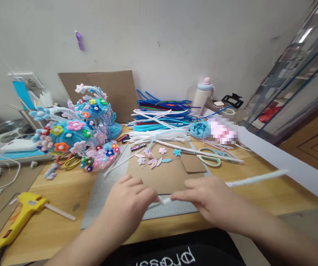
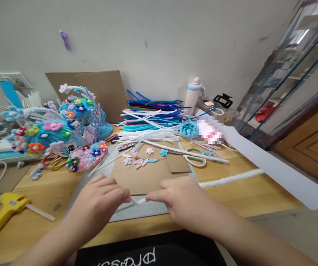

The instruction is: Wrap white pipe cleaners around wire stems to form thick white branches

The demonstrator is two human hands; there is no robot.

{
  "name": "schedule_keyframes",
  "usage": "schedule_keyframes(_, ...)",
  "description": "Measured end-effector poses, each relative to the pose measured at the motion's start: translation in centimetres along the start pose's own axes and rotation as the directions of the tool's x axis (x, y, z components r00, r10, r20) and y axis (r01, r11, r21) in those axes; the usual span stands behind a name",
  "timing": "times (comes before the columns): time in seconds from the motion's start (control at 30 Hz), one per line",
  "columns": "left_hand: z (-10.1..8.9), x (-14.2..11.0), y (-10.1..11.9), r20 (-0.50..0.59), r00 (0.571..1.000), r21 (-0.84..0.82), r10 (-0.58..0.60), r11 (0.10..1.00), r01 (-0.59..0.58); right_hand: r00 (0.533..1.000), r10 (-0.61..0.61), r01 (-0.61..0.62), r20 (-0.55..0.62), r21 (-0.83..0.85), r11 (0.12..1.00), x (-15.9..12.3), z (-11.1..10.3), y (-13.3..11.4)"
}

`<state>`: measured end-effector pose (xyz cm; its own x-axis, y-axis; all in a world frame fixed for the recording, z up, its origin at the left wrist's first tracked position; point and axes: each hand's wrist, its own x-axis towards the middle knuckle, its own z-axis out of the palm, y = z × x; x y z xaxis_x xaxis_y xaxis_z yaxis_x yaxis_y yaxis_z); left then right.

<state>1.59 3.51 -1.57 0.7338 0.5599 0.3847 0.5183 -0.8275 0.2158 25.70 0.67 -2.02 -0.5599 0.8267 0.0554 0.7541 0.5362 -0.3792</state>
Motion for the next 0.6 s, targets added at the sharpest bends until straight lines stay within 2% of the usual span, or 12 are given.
schedule_keyframes(0.07,-0.6,0.2,-1.0,0.028,0.999,-0.061,0.028,0.998,-0.026,0.990,-0.096,0.074,0.101,0.199,0.977,-0.2,-1.1,-0.2)
schedule_keyframes(0.1,-0.5,0.3,-1.3,0.029,0.999,-0.093,0.026,0.995,-0.023,0.987,-0.131,0.094,0.098,0.317,0.944,-0.3,-1.5,-0.2)
schedule_keyframes(0.13,-0.2,0.3,-1.4,0.021,1.000,-0.116,0.014,0.993,-0.012,0.989,-0.132,0.096,0.059,0.418,0.903,-0.3,-1.7,-0.1)
schedule_keyframes(0.2,0.8,0.1,-1.0,-0.003,1.000,-0.129,-0.031,0.991,0.030,0.996,-0.029,0.066,-0.080,0.504,0.861,-0.2,-1.5,0.1)
schedule_keyframes(0.27,1.9,-0.1,-0.1,-0.015,0.998,-0.092,-0.062,0.994,0.060,0.971,0.101,-0.007,-0.215,0.401,0.916,0.0,-0.6,0.4)
schedule_keyframes(0.33,2.5,-0.4,0.7,-0.024,0.998,-0.017,-0.052,0.999,0.051,0.951,0.147,-0.096,-0.272,0.190,0.977,0.1,0.1,0.6)
schedule_keyframes(0.4,2.1,-0.4,1.0,-0.026,1.000,0.040,-0.012,0.999,0.013,0.963,0.141,-0.136,-0.229,0.038,0.990,0.1,0.3,0.4)
schedule_keyframes(0.47,1.0,-0.1,0.6,-0.005,1.000,0.049,0.023,0.999,-0.023,0.986,0.119,-0.117,-0.116,0.025,0.993,-0.2,-0.3,0.1)
schedule_keyframes(0.53,0.0,0.3,-0.3,0.033,0.999,0.014,0.040,0.999,-0.040,0.999,0.046,-0.050,0.028,0.142,0.989,-0.4,-1.3,-0.2)
schedule_keyframes(0.6,-0.5,0.6,-1.0,0.050,0.997,-0.051,0.054,0.997,-0.052,0.995,-0.045,0.010,0.092,0.349,0.937,-0.5,-2.1,-0.1)
